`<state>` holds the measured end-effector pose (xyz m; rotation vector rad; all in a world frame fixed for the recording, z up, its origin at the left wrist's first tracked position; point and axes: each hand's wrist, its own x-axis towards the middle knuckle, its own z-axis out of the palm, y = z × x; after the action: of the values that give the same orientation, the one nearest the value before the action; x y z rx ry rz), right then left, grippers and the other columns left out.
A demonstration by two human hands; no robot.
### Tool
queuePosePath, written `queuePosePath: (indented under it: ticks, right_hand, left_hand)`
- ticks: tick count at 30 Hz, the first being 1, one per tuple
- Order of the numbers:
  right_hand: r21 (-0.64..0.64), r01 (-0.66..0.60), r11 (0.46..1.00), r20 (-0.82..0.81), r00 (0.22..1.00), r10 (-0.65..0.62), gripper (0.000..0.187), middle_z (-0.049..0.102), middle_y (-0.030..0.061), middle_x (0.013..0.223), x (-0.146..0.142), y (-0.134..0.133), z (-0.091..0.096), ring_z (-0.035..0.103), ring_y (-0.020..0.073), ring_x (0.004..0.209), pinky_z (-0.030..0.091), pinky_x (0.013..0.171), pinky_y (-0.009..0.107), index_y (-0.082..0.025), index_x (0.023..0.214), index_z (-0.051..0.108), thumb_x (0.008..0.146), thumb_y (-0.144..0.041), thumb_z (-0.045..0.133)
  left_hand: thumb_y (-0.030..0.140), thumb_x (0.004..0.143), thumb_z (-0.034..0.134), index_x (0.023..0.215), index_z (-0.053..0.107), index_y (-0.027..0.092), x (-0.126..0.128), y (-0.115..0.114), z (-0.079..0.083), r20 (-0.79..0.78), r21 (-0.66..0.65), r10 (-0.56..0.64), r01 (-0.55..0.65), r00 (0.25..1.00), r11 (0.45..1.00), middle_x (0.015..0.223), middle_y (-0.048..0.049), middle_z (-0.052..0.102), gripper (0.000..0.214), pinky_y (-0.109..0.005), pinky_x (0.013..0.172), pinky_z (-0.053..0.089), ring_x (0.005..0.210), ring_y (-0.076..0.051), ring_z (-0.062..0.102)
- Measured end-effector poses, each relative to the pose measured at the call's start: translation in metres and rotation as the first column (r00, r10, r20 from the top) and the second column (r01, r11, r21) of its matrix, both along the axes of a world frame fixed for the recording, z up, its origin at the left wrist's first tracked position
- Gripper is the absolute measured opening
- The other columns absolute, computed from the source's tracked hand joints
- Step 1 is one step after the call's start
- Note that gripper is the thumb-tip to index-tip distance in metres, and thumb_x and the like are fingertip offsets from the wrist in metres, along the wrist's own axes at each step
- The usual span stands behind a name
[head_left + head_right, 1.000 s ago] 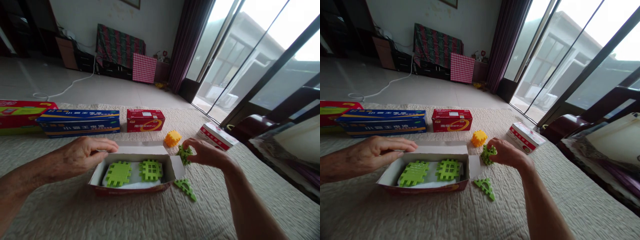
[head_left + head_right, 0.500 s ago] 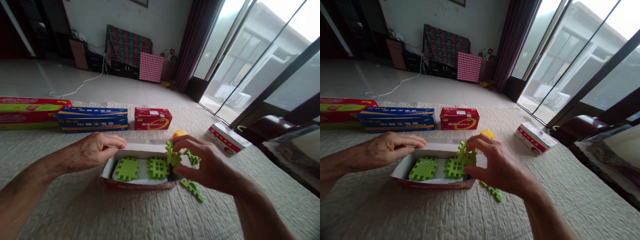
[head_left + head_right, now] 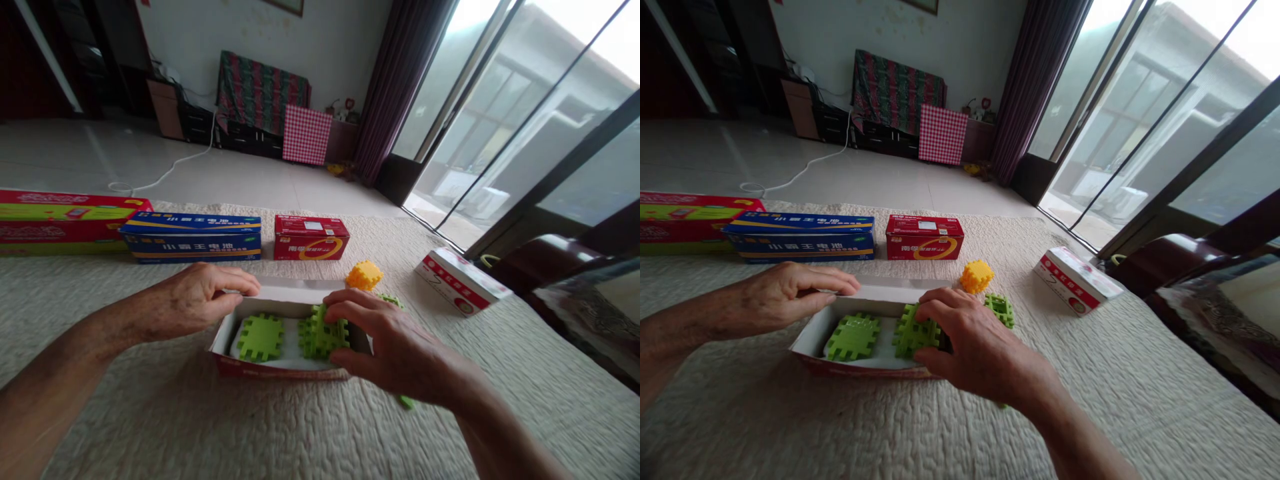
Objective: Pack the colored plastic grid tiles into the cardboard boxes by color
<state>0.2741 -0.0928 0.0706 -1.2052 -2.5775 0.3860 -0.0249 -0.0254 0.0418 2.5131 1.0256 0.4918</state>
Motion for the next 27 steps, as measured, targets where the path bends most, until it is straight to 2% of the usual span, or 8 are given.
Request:
queuePosePath:
  ticks: [4,7,12,15,17,22,27]
  right_hand:
    - [0.028,0.000,1.000,-0.014,1.000,0.000,0.031,0.059,0.0067,0.125,0.001,0.001,0.001,0.058,0.0199,0.107,0.048,0.091,0.034,-0.021,0.107,0.059,0.078,-0.025,0.070]
    - [0.076,0.018,0.997,-0.033,0.999,-0.015,0.026,0.061,0.0054,0.121,0.013,0.005,0.006,0.059,0.0188,0.106,0.048,0.092,0.034,-0.022,0.108,0.059,0.083,-0.026,0.066]
    - [0.153,0.138,0.978,0.029,0.989,-0.144,0.034,0.063,0.0040,0.119,0.067,0.024,0.006,0.060,0.0202,0.107,0.047,0.095,0.037,-0.025,0.114,0.058,0.081,-0.023,0.064]
    - [0.075,0.194,0.978,0.172,0.964,-0.205,0.039,0.065,0.0066,0.117,0.101,0.038,-0.005,0.062,0.0229,0.105,0.048,0.094,0.040,-0.022,0.114,0.059,0.076,-0.024,0.067]
    - [0.026,0.241,0.970,0.254,0.937,-0.240,0.043,0.066,0.0090,0.116,0.113,0.045,-0.014,0.063,0.0245,0.104,0.049,0.093,0.041,-0.020,0.116,0.060,0.074,-0.023,0.067]
    - [-0.005,0.279,0.960,0.331,0.907,-0.262,0.050,0.064,0.0117,0.121,0.113,0.052,-0.028,0.062,0.0279,0.107,0.049,0.094,0.044,-0.019,0.121,0.059,0.072,-0.022,0.065]
    - [-0.009,0.247,0.969,0.300,0.925,-0.233,0.040,0.069,0.0080,0.111,0.110,0.054,-0.031,0.066,0.0244,0.098,0.053,0.086,0.039,-0.021,0.113,0.063,0.073,-0.022,0.062]
  left_hand:
    - [0.021,0.087,0.045,0.099,0.074,0.022,-0.001,0.001,-0.001,-0.004,0.002,-0.008,0.008,1.000,1.000,0.114,-0.0006,0.070,0.031,-0.024,0.092,0.049,0.105,-0.020,0.064]
    - [0.021,0.088,0.045,0.099,0.073,0.022,-0.001,0.001,-0.002,-0.005,-0.007,-0.001,0.001,1.000,1.000,0.114,-0.0007,0.070,0.030,-0.023,0.093,0.049,0.106,-0.020,0.064]
    - [0.019,0.088,0.044,0.098,0.073,0.020,0.003,-0.004,0.004,-0.018,-0.021,0.019,-0.019,1.000,1.000,0.115,-0.0008,0.070,0.032,-0.023,0.094,0.047,0.106,-0.019,0.062]
    - [0.016,0.088,0.040,0.100,0.073,0.017,0.007,-0.008,0.010,-0.067,-0.028,0.061,-0.063,0.996,0.998,0.118,-0.0018,0.068,0.035,-0.025,0.097,0.045,0.107,-0.018,0.062]
    - [0.017,0.089,0.039,0.100,0.073,0.016,0.008,-0.009,0.012,-0.088,-0.034,0.068,-0.071,0.994,0.997,0.120,-0.0028,0.067,0.036,-0.026,0.098,0.044,0.108,-0.018,0.061]
    - [0.020,0.089,0.040,0.101,0.073,0.016,0.008,-0.009,0.012,-0.078,-0.059,0.083,-0.088,0.993,0.994,0.123,-0.0035,0.067,0.035,-0.025,0.099,0.043,0.109,-0.019,0.061]
    - [0.018,0.087,0.041,0.100,0.073,0.017,0.005,-0.009,0.009,-0.056,-0.056,0.090,-0.093,0.994,0.994,0.119,-0.0026,0.068,0.035,-0.025,0.099,0.043,0.108,-0.018,0.062]
